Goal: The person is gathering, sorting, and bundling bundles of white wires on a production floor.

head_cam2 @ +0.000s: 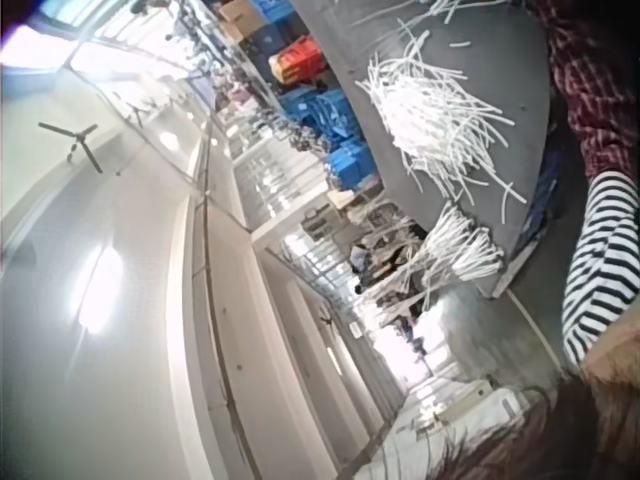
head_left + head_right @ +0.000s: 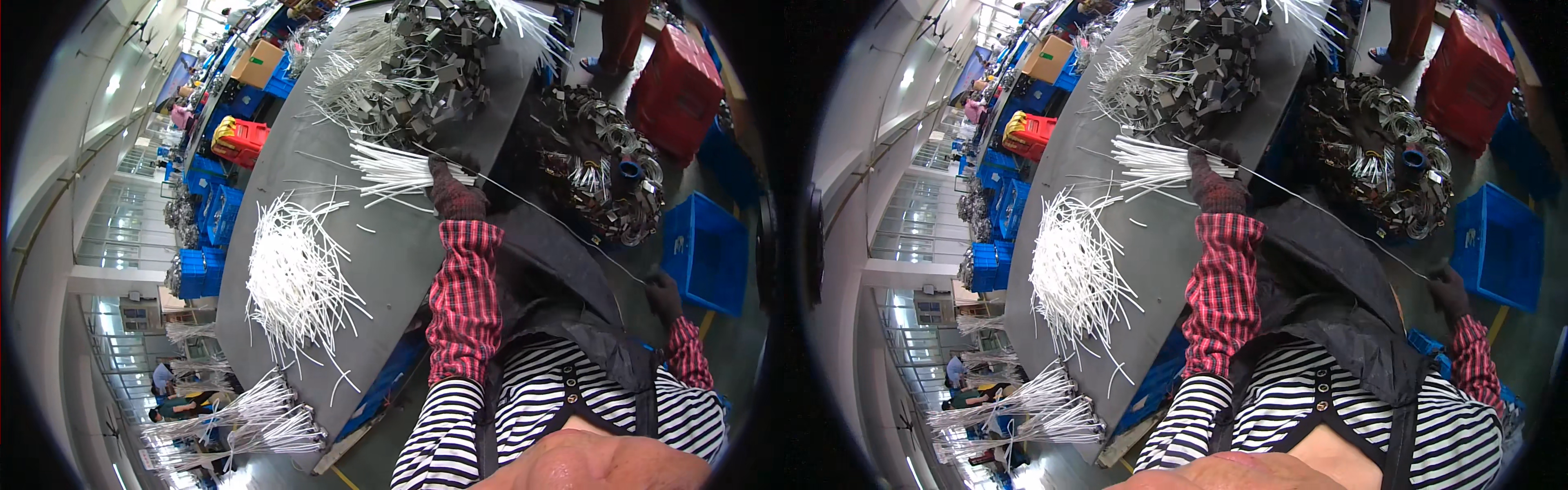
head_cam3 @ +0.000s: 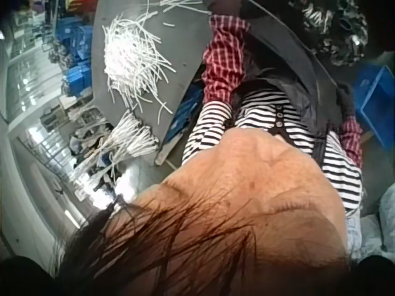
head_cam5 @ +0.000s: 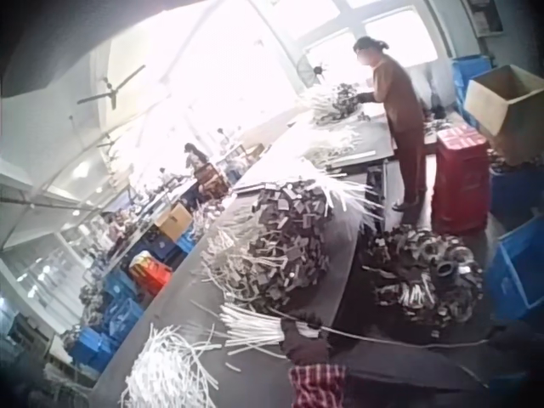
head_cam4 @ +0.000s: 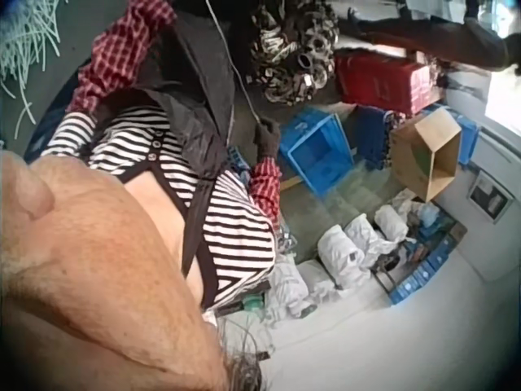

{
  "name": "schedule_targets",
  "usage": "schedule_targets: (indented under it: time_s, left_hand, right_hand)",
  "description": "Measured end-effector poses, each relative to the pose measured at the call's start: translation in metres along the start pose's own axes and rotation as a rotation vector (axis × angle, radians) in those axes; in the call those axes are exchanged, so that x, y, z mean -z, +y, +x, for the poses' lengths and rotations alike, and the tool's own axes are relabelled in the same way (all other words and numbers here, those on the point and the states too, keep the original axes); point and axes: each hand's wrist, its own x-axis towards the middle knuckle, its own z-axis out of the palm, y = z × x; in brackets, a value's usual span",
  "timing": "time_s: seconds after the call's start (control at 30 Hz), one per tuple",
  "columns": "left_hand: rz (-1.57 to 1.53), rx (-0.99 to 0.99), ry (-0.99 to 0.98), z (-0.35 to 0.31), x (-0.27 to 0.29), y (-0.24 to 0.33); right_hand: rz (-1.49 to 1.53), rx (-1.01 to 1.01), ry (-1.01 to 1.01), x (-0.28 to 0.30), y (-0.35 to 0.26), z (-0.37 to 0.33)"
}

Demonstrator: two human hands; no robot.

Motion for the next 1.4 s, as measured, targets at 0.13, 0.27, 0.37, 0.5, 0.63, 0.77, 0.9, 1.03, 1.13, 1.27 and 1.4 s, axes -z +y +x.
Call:
schedule_targets:
  time_s: [0.13, 0.27, 0.37, 0.5, 0.63, 0.77, 0.9, 1.03, 1.13, 1.27, 1.4]
  left_hand:
    - [-0.056, -0.020, 0.034, 0.005, 0.010, 0.005]
    - [0.006, -0.084, 0.034, 0.009, 0.014, 0.017]
    - [0.041, -0.068, 0.097, 0.007, 0.016, 0.026]
    - [0.518, -0.301, -0.049, -0.008, 0.026, 0.023]
    - [0.636, -0.199, -0.245, -0.022, 0.038, 0.006]
    - [1.170, -0.599, -0.494, -0.032, 0.051, -0.010]
    - [0.523, -0.142, -0.358, -0.030, 0.060, -0.011]
    - [1.357, -0.685, -0.138, -0.014, 0.064, 0.014]
    - [1.329, -0.477, 0.157, 0.005, 0.065, 0.055]
    - [0.759, -0.254, 0.277, 0.004, 0.077, 0.089]
    - [0.658, -0.278, 0.253, 0.003, 0.082, 0.096]
  right_hand:
    - [-0.031, -0.061, 0.142, 0.034, 0.054, -0.001]
    - [-0.009, -0.075, 0.171, 0.046, 0.082, 0.003]
    - [0.010, -0.087, 0.169, 0.051, 0.091, 0.003]
    - [-0.016, -0.167, 0.099, 0.039, 0.075, 0.008]
    - [-0.073, 0.001, -0.033, -0.026, -0.001, 0.036]
    - [0.275, 0.381, -0.453, -0.146, -0.126, 0.065]
    - [0.162, 0.553, -0.482, -0.240, -0.244, 0.050]
    - [0.025, 0.668, -0.447, -0.297, -0.305, 0.050]
    - [-0.386, 1.514, 0.075, -0.301, -0.318, 0.072]
    - [0.099, 1.516, -0.050, -0.281, -0.370, 0.126]
    - [-0.620, 1.642, 0.275, -0.276, -0.417, 0.144]
